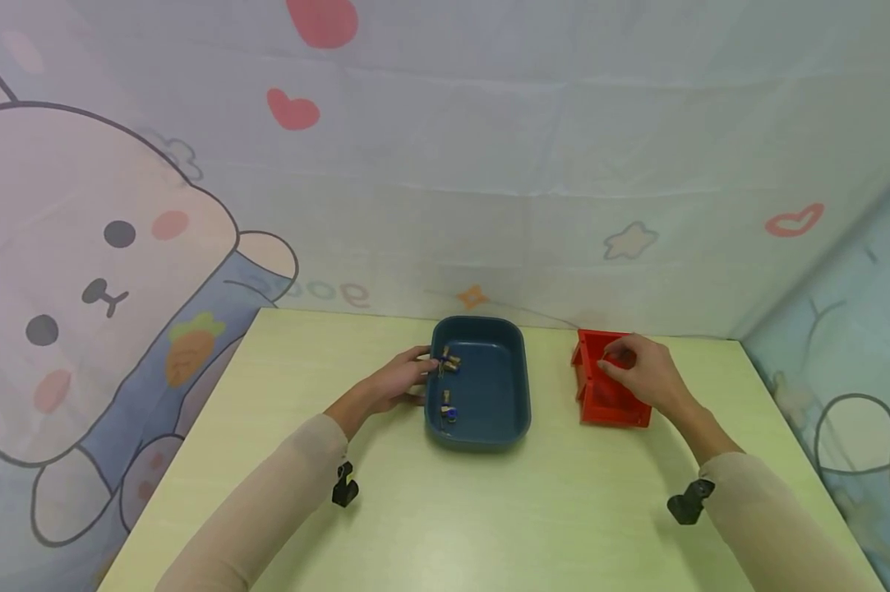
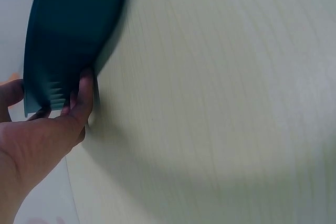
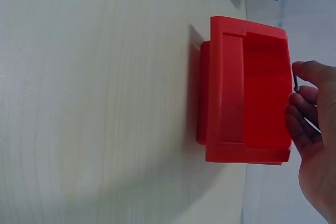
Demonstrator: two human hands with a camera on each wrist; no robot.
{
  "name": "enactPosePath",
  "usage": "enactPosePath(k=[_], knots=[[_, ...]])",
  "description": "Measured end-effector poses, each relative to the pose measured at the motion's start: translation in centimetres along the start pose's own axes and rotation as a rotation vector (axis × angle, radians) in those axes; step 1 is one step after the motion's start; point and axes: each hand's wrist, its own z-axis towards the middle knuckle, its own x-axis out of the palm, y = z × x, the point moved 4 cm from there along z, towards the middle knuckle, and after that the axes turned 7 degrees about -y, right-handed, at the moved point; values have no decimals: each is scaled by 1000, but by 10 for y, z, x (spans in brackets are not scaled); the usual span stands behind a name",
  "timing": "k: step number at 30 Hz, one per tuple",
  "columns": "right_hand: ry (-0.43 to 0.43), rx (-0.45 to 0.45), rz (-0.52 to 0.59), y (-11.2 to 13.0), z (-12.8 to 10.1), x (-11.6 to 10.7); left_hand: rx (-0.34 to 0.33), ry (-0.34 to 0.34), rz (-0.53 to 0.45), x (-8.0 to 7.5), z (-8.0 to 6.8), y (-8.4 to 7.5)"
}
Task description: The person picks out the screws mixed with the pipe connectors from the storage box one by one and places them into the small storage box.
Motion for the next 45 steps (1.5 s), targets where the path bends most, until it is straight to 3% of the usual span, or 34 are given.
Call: enactPosePath(k=[17,45], knots=[[-15,-13,-11,-8,-4,13,0,3,3,-1,-1,-1],[2,-28,-24,-5,-4,13,5,14,5,1,-2,-1]])
